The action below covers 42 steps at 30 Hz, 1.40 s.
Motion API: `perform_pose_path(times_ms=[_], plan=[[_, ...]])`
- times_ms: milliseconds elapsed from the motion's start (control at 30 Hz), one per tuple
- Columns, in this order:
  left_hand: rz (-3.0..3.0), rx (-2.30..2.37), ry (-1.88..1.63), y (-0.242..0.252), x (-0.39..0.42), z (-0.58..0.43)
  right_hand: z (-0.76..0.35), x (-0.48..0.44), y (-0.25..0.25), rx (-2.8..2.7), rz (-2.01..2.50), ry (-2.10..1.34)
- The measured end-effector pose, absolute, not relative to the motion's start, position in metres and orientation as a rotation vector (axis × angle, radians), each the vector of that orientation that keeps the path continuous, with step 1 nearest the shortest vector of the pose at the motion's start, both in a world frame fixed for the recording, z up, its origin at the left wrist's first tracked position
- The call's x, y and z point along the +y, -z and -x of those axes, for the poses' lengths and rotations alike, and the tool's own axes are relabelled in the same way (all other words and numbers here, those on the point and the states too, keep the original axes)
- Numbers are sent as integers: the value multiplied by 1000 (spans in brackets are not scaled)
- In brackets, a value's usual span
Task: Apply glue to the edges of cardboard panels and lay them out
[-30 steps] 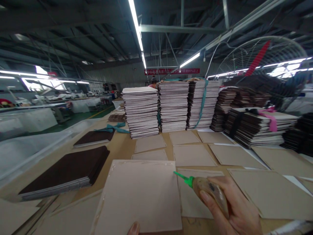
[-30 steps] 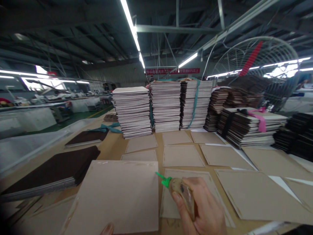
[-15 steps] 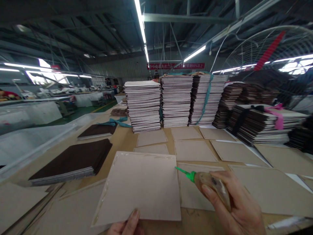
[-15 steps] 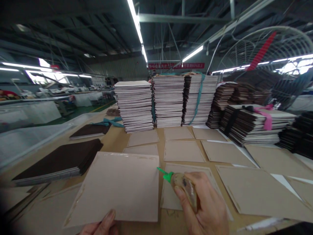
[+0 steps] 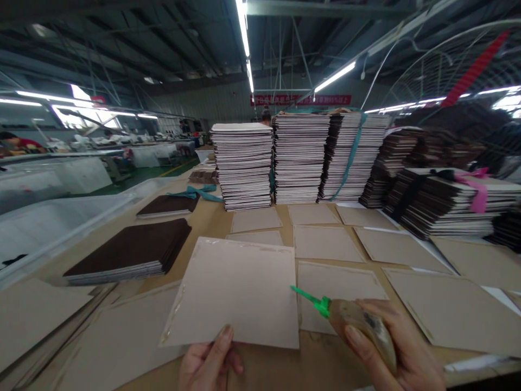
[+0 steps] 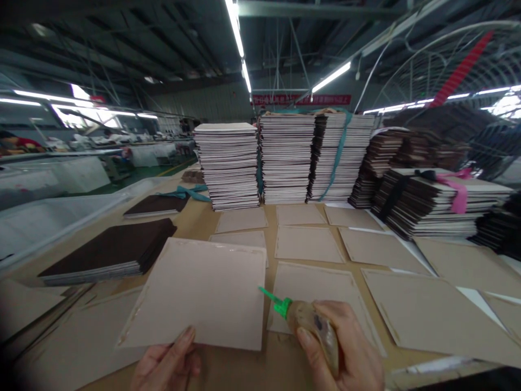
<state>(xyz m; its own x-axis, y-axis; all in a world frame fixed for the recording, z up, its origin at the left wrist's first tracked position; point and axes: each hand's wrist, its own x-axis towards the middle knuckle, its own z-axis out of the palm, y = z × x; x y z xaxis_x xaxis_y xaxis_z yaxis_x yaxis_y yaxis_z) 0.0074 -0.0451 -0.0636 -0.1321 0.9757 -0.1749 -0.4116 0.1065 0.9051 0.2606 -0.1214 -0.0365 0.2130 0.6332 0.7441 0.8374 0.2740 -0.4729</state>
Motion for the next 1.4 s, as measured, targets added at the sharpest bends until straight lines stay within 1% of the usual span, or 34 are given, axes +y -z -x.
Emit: perform_pose_path(times_ms=[200, 333, 467, 700, 867, 1000, 1400], plan=[[-809, 1127, -1375, 65, -46, -5, -258, -130, 38, -1547, 1477, 124], [-771, 1139, -1354, 64, -44, -6, -260, -131, 37, -1571, 1434, 210], [-734, 1091, -1396, 66, -43, -5, -261, -133, 32, -1713, 1416, 157], [-762, 1040, -1387, 66, -44, -4, -259, -128, 23, -1601, 1401, 278], [-770, 1063, -1381, 65, -45, -5, -261, -133, 25, -1743, 1383, 205], [-789, 1006, -1404, 66, -44, -5, -262, -137, 24, -1717, 1397, 235], [-743, 971, -1466, 70, -43, -5, -260, -144, 26, -1898, 1346, 197]])
